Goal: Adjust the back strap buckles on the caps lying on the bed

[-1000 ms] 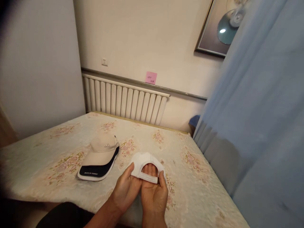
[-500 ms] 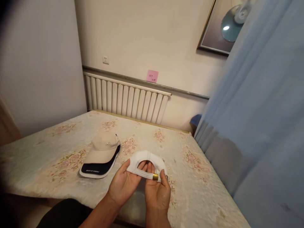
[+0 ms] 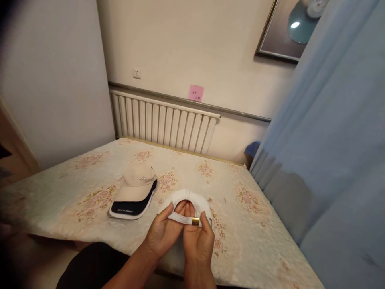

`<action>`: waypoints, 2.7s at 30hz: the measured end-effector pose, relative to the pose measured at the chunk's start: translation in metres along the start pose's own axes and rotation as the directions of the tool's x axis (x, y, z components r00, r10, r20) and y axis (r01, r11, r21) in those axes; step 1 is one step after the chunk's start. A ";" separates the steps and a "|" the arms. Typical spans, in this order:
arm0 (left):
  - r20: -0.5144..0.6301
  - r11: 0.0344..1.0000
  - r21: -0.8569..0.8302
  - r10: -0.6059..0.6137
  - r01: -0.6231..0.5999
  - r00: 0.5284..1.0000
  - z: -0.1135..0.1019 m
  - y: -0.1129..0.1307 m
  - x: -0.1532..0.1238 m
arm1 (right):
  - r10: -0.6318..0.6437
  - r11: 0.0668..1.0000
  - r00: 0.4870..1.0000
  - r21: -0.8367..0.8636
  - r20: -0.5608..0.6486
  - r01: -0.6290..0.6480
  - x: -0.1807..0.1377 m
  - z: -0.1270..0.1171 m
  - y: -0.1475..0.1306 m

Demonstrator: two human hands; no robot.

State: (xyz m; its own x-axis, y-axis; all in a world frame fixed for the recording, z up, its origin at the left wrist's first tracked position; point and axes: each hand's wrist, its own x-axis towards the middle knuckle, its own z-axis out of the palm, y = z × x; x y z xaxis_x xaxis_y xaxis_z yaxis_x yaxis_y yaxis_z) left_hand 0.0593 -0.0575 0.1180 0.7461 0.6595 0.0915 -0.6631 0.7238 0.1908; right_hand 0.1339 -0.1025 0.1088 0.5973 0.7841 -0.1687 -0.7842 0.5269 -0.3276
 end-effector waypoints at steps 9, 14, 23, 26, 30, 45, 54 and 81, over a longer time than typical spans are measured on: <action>-0.164 0.996 -0.073 0.034 -0.046 0.986 0.001 0.004 0.001 | -0.016 1.000 1.000 -0.001 -0.027 0.016 -0.004 0.002 -0.003; -0.174 0.993 -0.103 0.029 -0.048 0.984 -0.003 0.007 -0.002 | 0.009 0.998 1.000 0.056 -0.025 -0.008 -0.003 0.002 -0.006; -0.275 0.985 -0.145 0.052 -0.095 0.960 -0.015 0.019 -0.004 | -0.028 1.000 0.995 0.010 -0.097 0.029 0.006 -0.008 -0.007; -0.261 0.985 -0.139 0.066 -0.105 0.963 -0.018 0.022 -0.004 | -0.046 0.999 0.994 -0.003 -0.098 0.045 0.007 -0.007 -0.004; -0.189 0.989 -0.113 0.071 -0.093 0.979 -0.018 0.018 -0.006 | -0.057 0.998 0.993 -0.019 -0.105 0.055 0.007 -0.004 0.000; -0.112 0.990 0.098 0.112 -0.102 0.987 -0.015 0.001 -0.010 | -0.071 0.993 0.996 -0.093 0.048 0.075 0.006 -0.009 0.017; -0.097 0.975 0.197 0.120 -0.099 0.988 -0.012 -0.003 -0.007 | -0.026 0.999 0.999 -0.043 0.046 0.028 -0.001 -0.007 0.016; -0.304 0.994 0.039 0.106 -0.099 0.947 -0.034 -0.012 -0.002 | -0.023 0.997 1.000 -0.072 0.001 0.023 0.005 -0.023 0.026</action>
State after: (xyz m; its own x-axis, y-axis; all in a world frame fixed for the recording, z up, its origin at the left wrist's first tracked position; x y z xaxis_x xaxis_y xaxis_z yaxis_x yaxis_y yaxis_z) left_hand 0.0636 -0.0605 0.0821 0.6184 0.7626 -0.1898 -0.7306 0.6469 0.2186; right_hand 0.1208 -0.0921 0.0782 0.6150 0.7720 -0.1605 -0.7563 0.5198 -0.3972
